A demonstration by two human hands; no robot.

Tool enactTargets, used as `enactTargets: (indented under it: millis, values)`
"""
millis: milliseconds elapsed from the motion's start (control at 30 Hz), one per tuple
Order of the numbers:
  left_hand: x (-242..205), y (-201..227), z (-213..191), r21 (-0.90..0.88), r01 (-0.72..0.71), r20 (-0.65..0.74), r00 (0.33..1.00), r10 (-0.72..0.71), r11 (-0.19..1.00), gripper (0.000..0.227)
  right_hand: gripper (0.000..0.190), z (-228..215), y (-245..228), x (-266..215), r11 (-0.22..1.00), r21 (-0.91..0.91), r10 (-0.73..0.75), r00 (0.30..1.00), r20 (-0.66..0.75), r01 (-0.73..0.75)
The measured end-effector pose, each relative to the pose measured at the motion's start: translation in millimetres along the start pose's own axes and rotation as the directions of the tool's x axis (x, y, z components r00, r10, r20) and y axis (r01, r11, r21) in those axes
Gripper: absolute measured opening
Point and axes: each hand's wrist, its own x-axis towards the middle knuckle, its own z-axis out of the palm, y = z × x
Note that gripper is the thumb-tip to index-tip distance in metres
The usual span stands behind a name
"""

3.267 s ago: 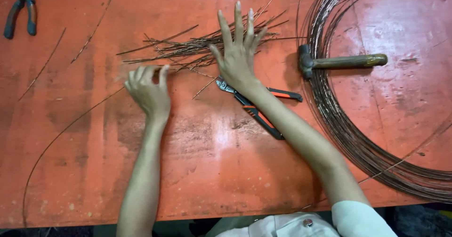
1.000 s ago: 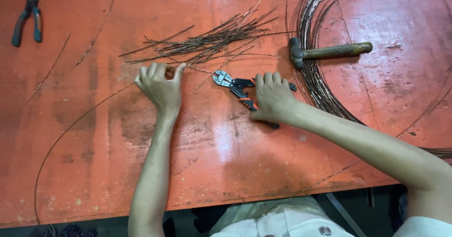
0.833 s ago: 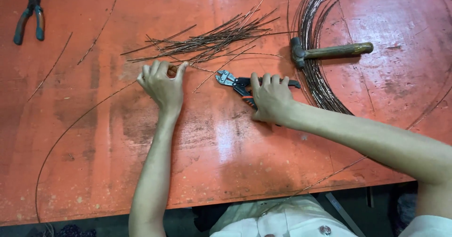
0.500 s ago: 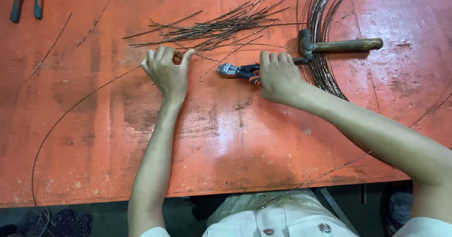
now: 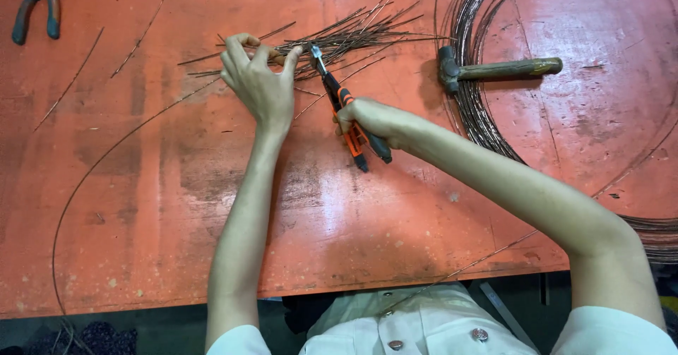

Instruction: Cutting lengths of copper wire from a large coil using wire cutters and organizing them into a pile on a workbench.

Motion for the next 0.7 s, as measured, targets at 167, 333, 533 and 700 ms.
enactTargets:
  millis: [167, 333, 533, 700]
  values:
    - [-0.3, 1.1, 2.3, 0.000, 0.035, 0.016, 0.999, -0.035, 0.999, 0.043, 0.016, -8.4, -7.5, 12.3, 0.999, -0.028, 0.018, 0.999, -0.031, -0.018]
    - [-4.6, 1.6, 15.0, 0.013, 0.052, 0.021, 0.998, -0.052, 0.999, 0.043, 0.006, -10.5, -8.2, 20.1, 0.994, -0.098, -0.040, 0.999, -0.008, 0.039]
    - [-4.5, 4.2, 7.9, -0.080, 0.028, 0.003, 1.000, -0.027, 0.996, 0.044, 0.028, -7.7, 7.1, 44.0, 0.988, -0.103, -0.123, 0.987, -0.102, 0.113]
    - [-1.6, 8.1, 4.0, -0.028, 0.016, -0.006, 1.000, -0.016, 0.999, 0.047, 0.042, 9.2, -9.6, 3.3, 0.867, -0.493, -0.186, 0.963, -0.196, 0.067]
